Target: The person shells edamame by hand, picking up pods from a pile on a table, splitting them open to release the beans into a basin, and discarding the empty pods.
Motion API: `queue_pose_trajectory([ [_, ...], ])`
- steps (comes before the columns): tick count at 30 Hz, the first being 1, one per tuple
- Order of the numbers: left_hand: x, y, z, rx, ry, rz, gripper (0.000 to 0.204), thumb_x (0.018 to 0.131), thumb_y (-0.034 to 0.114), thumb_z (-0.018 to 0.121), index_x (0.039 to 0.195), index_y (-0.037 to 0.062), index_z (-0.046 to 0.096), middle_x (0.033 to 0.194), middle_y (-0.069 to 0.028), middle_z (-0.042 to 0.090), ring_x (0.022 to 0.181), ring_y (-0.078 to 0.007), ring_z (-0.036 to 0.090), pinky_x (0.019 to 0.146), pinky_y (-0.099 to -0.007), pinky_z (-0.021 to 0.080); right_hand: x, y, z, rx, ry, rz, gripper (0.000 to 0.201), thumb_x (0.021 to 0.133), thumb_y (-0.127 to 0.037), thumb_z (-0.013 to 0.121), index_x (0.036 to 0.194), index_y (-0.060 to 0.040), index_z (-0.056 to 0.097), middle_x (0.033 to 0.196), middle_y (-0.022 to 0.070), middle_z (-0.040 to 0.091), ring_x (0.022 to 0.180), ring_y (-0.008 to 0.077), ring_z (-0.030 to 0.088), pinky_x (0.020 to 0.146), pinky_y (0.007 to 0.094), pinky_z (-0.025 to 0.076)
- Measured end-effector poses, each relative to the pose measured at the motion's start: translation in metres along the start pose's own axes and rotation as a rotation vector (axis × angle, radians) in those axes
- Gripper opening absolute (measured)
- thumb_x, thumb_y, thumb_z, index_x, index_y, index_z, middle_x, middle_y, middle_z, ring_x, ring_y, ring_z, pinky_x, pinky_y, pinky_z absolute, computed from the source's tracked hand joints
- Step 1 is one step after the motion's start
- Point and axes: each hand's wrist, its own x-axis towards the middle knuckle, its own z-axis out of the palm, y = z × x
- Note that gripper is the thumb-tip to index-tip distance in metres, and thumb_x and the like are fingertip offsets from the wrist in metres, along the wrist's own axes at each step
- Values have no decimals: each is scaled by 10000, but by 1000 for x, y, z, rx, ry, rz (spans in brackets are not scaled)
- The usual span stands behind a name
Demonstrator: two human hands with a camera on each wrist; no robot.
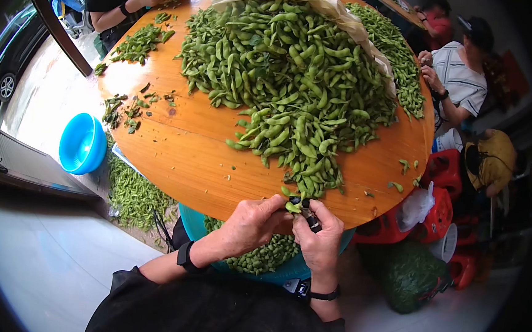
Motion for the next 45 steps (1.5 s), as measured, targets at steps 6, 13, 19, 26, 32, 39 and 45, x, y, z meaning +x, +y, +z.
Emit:
queue_pose_trajectory([
  [6,-2,-6,11,161,88,29,141,911,-13,594,1043,-4,543,714,-167,626,621,-344,657,540,-369,516,-2,-7,12,-159,130,-176,139,827,-2,681,964,12,663,734,6,630,628,44,539,565,221,441],
  [13,12,0,-20,-775,-213,-535,272,1074,255,432,1022,19,555,867,-35,657,696,-93,625,626,-244,533,4,-13,5,-235,80,-192,135,808,-22,690,926,14,636,775,77,643,643,159,619,602,302,487],
  [19,2,-1,-5,-834,-190,-531,183,1061,155,439,1133,18,537,991,-29,609,837,-57,580,733,-235,526,-3,-8,6,-407,138,-370,189,773,-1,688,953,11,632,789,121,626,677,287,640,623,357,502],
  [26,-8,16,-29,-250,-526,-198,389,944,72,640,1314,27,532,947,-96,730,867,-189,699,790,-321,549,-15,-12,-31,-271,11,-170,159,747,48,664,899,18,628,720,62,565,609,143,559,576,269,441],
  [32,-12,23,-16,-258,-306,-156,342,915,138,698,1221,20,603,928,-77,725,881,-173,701,774,-315,553,-24,-18,-52,-366,-178,-316,214,698,54,680,903,41,619,741,103,578,633,225,608,597,305,470],
  [39,-11,15,7,-544,-221,-427,133,981,118,623,1039,-1,619,810,-21,658,714,-82,615,637,-233,508,-19,-7,-35,-391,7,-418,219,710,52,660,924,40,614,760,128,585,658,279,627,607,338,491],
  [45,-9,13,6,-700,-126,-459,148,974,102,628,1079,-3,630,814,-39,650,698,-87,606,609,-234,501,-11,-4,-26,-426,6,-441,292,739,26,665,1025,29,607,809,140,611,681,295,644,621,366,511],
])
